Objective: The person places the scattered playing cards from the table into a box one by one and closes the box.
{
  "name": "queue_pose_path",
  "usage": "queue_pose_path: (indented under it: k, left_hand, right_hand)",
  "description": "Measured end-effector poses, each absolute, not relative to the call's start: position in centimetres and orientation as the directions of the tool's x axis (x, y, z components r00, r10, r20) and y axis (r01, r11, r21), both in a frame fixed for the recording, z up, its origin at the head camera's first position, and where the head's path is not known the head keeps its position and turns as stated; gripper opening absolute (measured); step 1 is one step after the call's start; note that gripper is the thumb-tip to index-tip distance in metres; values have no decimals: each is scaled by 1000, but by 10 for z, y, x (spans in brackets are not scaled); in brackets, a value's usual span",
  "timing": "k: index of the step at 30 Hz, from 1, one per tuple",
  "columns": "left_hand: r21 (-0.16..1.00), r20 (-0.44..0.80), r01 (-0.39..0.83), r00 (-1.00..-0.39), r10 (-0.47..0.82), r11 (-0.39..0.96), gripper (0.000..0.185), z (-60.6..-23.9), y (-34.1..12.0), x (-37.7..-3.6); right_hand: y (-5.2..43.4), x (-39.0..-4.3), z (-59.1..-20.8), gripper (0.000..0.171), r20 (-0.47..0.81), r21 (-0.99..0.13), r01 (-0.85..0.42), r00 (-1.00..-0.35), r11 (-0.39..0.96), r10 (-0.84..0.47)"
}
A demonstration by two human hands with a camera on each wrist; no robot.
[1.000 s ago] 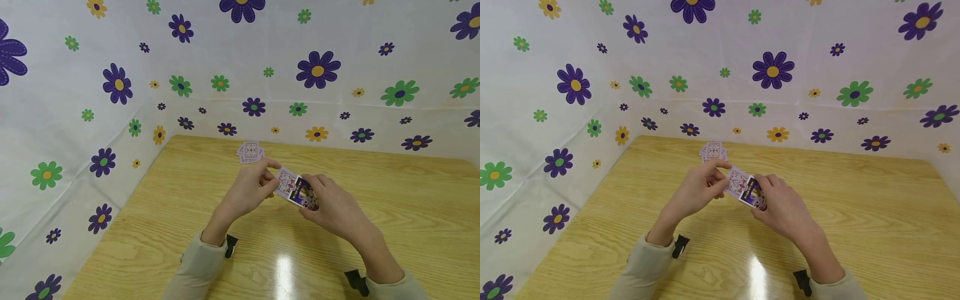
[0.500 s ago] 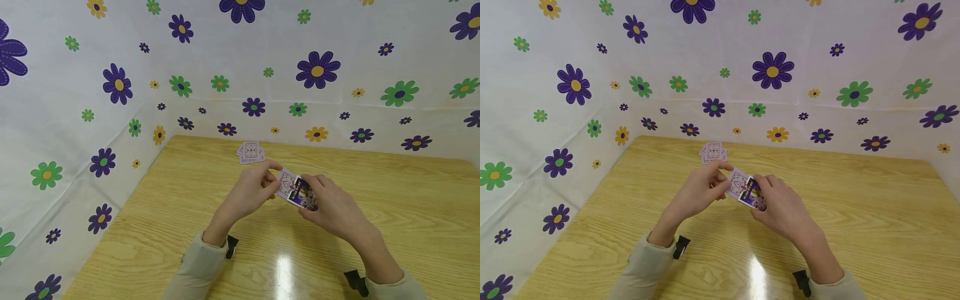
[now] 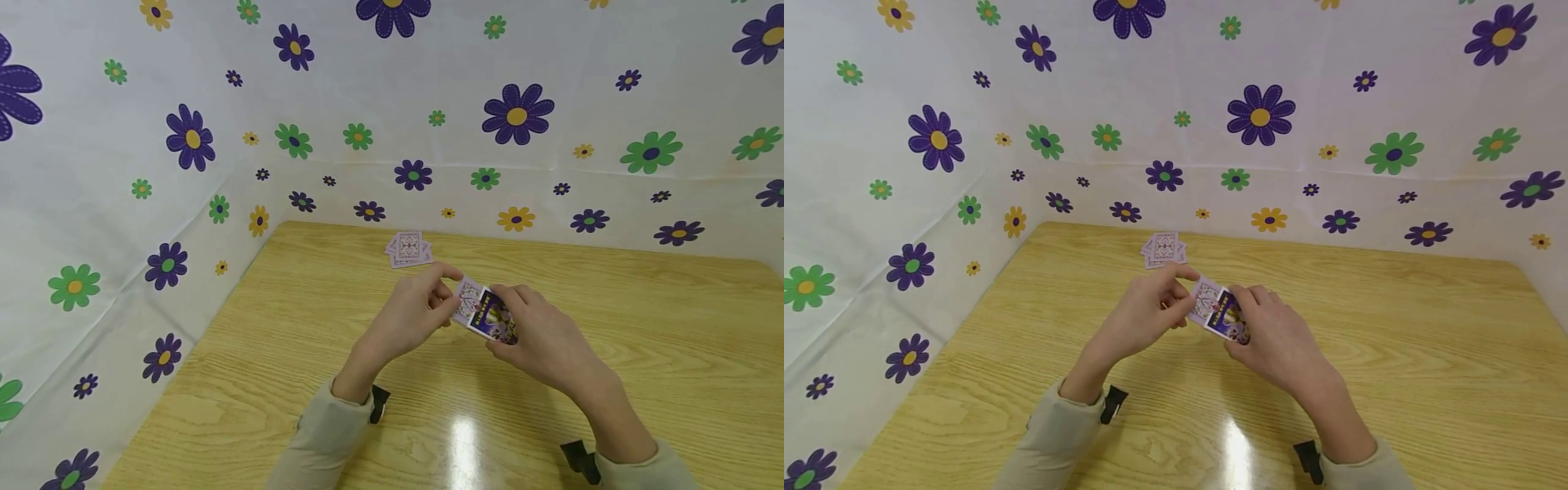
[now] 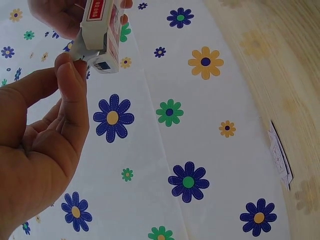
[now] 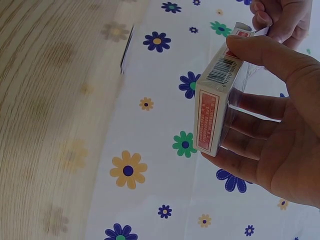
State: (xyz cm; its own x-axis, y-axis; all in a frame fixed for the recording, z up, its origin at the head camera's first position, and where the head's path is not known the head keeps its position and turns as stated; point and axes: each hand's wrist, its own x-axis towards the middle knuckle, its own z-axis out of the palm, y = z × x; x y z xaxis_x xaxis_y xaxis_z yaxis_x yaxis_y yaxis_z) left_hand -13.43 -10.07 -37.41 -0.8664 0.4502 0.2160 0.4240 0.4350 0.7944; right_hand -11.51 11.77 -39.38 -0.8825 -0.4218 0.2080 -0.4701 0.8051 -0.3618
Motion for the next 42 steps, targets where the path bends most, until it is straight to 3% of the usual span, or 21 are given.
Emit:
queue_pose_path:
  k: [42]
  left_hand:
    - [724, 182, 436, -868, 463, 534, 33, -378, -90, -133]
  right_hand:
    - [118, -114, -393, 76, 218, -354, -481, -876, 802, -430]
